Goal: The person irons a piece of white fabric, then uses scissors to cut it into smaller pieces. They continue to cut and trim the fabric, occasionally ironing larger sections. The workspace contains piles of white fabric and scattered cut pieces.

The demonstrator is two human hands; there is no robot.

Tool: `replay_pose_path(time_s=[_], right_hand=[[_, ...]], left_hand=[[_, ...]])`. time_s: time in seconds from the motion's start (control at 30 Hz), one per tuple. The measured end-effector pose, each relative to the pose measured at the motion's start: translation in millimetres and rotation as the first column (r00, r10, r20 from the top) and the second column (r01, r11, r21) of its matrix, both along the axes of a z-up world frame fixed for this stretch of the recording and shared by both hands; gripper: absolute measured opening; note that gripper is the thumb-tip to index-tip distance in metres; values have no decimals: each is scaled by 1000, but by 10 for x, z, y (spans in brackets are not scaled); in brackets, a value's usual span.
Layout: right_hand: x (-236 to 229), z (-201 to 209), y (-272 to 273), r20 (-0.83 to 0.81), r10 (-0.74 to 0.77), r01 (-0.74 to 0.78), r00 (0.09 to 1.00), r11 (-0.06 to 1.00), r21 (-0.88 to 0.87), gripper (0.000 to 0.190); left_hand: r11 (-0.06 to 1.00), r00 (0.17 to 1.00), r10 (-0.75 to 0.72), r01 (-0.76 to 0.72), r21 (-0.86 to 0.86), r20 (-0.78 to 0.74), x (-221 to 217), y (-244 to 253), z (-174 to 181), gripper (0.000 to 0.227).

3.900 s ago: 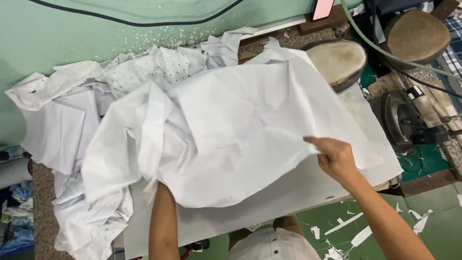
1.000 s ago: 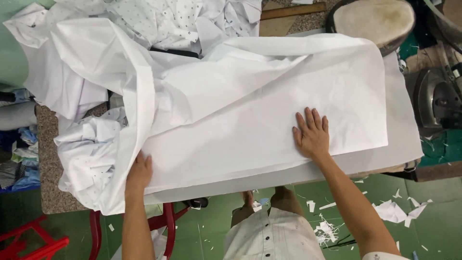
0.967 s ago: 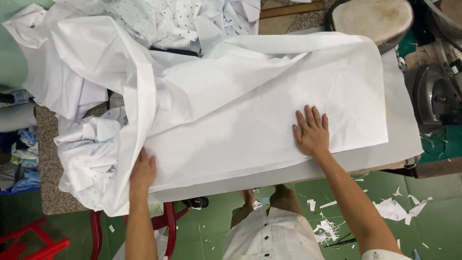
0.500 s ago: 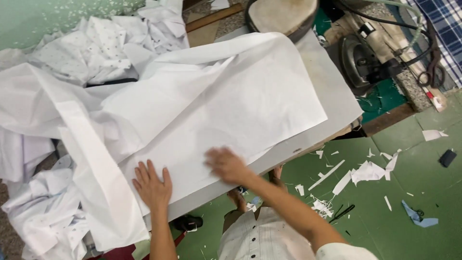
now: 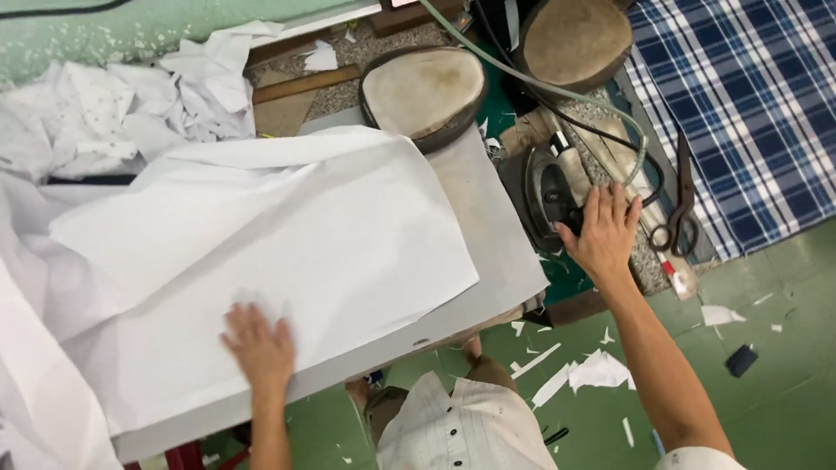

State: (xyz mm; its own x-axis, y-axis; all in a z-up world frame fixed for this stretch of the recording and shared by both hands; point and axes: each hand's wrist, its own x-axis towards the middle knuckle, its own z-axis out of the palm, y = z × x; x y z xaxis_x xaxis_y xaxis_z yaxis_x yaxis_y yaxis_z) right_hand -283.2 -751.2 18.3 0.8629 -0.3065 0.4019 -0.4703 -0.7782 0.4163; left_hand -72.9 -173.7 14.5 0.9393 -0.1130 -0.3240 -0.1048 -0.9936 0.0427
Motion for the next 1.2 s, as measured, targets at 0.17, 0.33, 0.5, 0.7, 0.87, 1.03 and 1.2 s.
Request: replay_pose_path(time_s=[0.17,0.33,0.5,0.7,0.87,1.03,1.2], right_hand=[[138,109,-418,-119,116,-75,986,948,309,46],[854,-5,-921,-205,-16,188,979,469,863,68],[1020,136,-797,-205,-227,255,952,223,941,33],[1053,315,-634,-184,-91,198,979,187,962,30],[1124,1455,764,-422,252,133,871,706,695,53],[1416,1547,2126,-612,369,65,700,820,568,50],[1756,1156,3508,-573,517,-52,635,769,637,55]], left_hand=[[865,939,-76,229,-446,335,-992,-1316,-89,59],[390,890,441,-73,-918,116,-1745,-1651,-148,28],[-372,506,682,-381,-847,-528,-1896,-1250,-255,20],[-411,416,775,-240,-880,-475,-1886,-651,-176,18],[-248,501,801,-221,-943,-328,-1673,-391,-219,20],[415,684,613,145,-898,394,-1232,48,-15,20],[742,819,161,268,-614,552,-850,673,-193,46]])
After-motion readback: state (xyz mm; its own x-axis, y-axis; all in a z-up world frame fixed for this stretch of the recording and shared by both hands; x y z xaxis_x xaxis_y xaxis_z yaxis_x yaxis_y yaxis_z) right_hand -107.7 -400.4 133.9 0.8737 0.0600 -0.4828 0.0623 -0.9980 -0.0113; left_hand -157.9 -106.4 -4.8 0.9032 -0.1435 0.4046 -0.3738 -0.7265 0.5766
